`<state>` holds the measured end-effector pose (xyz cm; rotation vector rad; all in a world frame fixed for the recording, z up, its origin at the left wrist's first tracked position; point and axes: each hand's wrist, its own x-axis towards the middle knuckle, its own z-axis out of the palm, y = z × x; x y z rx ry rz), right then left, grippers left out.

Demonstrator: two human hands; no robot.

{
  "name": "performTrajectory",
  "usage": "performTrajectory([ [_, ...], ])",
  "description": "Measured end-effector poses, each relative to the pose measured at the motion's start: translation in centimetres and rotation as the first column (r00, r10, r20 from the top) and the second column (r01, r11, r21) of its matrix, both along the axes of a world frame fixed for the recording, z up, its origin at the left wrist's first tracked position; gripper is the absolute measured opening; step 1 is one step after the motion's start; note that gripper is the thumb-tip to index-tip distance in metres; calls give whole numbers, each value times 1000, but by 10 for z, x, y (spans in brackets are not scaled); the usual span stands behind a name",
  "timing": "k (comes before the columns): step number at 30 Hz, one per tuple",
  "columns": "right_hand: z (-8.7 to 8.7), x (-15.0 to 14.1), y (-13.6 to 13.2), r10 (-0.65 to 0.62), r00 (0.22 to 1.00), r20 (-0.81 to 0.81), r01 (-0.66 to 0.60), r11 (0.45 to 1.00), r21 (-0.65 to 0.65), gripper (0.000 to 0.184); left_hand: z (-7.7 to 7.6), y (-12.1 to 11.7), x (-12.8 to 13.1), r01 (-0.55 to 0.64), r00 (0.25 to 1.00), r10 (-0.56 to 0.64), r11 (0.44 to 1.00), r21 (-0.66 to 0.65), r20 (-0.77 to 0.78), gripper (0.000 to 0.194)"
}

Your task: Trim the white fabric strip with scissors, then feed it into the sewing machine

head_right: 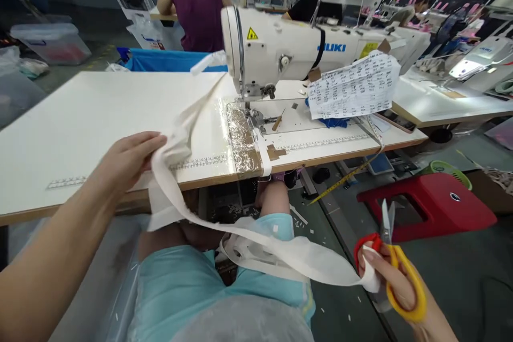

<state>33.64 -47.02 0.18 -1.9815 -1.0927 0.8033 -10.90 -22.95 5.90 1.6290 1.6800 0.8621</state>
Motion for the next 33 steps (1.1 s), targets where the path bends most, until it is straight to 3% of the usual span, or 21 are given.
performTrajectory([
  [2,-14,14,-16,-23,999,40,28,992,-127,56,-18,-41,-14,-2,966,22,997,-76,259,38],
  [4,-27,19,-25,70,995,69,-53,974,-218,54,-43,-79,-22,89,892,35,964,-250,451,39],
  [8,-46,-2,-15,217,964,156,-176,955,-241,51,-94,-133,-12,276,835,21,849,-450,551,43],
  [10,-50,-28,-2,289,944,159,-252,944,-214,50,-108,-148,2,303,782,67,828,-472,619,44],
  [11,-50,-43,5,373,922,105,-345,913,-217,48,-112,-154,10,314,747,98,820,-479,657,45],
  [12,-48,-60,13,483,875,19,-468,856,-219,46,-114,-159,17,324,713,126,813,-483,690,47],
  [14,-44,-92,31,696,700,-158,-713,672,-200,42,-114,-167,28,332,664,164,809,-485,729,49],
  [16,-39,-119,50,824,521,-222,-853,494,-166,41,-113,-173,34,328,644,179,814,-479,744,48],
  [19,-37,-147,81,918,349,-188,-932,320,-168,44,-112,-178,33,300,635,194,830,-470,748,44],
  [22,-40,-161,105,964,221,-147,-963,192,-191,45,-111,-181,28,302,624,202,828,-472,755,45],
  [24,-42,-167,116,978,159,-131,-971,131,-200,45,-111,-181,25,310,615,211,821,-478,760,46],
  [27,-45,-175,124,988,114,-103,-971,89,-223,45,-111,-182,22,314,615,218,814,-489,758,46],
  [30,-45,-181,128,994,98,-48,-964,83,-251,49,-111,-181,22,314,618,228,806,-502,753,45],
  [33,-41,-185,128,992,103,78,-949,122,-292,49,-111,-180,21,316,616,242,796,-517,750,45],
])
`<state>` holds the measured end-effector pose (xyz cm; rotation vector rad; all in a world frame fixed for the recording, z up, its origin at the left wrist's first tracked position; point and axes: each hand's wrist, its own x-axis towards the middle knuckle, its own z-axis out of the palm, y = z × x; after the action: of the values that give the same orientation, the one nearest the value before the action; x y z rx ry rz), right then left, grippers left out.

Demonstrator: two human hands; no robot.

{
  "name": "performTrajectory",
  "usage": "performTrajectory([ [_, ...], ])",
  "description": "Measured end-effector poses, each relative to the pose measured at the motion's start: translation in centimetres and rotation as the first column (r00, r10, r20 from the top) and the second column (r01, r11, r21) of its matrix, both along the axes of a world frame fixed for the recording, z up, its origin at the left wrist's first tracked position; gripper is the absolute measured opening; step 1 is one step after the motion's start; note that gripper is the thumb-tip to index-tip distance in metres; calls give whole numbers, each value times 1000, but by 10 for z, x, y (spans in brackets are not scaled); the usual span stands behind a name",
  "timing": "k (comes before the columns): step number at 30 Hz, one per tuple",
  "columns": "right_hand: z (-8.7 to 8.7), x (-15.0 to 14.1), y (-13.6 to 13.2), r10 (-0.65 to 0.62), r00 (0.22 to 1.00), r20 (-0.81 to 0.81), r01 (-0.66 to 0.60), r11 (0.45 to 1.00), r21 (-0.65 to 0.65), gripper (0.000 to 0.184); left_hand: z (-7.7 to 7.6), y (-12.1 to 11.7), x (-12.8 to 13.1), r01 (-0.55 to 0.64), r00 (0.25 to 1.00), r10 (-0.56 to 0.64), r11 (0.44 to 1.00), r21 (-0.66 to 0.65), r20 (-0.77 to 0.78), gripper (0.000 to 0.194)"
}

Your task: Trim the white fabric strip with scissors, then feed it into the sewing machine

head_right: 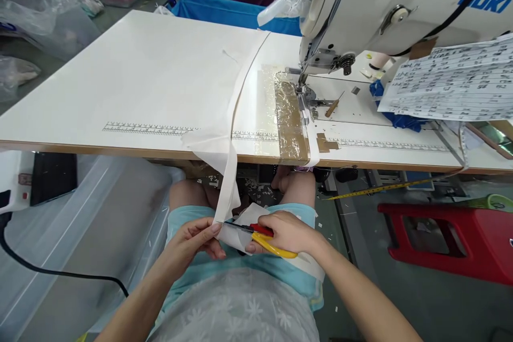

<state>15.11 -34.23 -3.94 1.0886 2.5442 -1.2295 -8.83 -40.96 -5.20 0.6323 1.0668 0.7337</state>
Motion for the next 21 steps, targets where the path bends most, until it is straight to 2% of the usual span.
performTrajectory([
  [5,5,-5,-1,-20,999,45,12,986,166,52,-3,1,-4,3,1000,-3,1000,-9,5,47],
  [13,2,-5,-1,-20,1000,10,17,981,191,58,2,4,-8,29,999,-29,1000,10,12,44],
  [18,3,-10,-1,-30,998,48,17,964,267,51,0,7,-6,50,999,-50,999,2,4,43],
  [21,-2,-13,-2,-48,999,10,44,966,253,52,-2,9,-2,54,999,-54,999,-4,-6,45],
])
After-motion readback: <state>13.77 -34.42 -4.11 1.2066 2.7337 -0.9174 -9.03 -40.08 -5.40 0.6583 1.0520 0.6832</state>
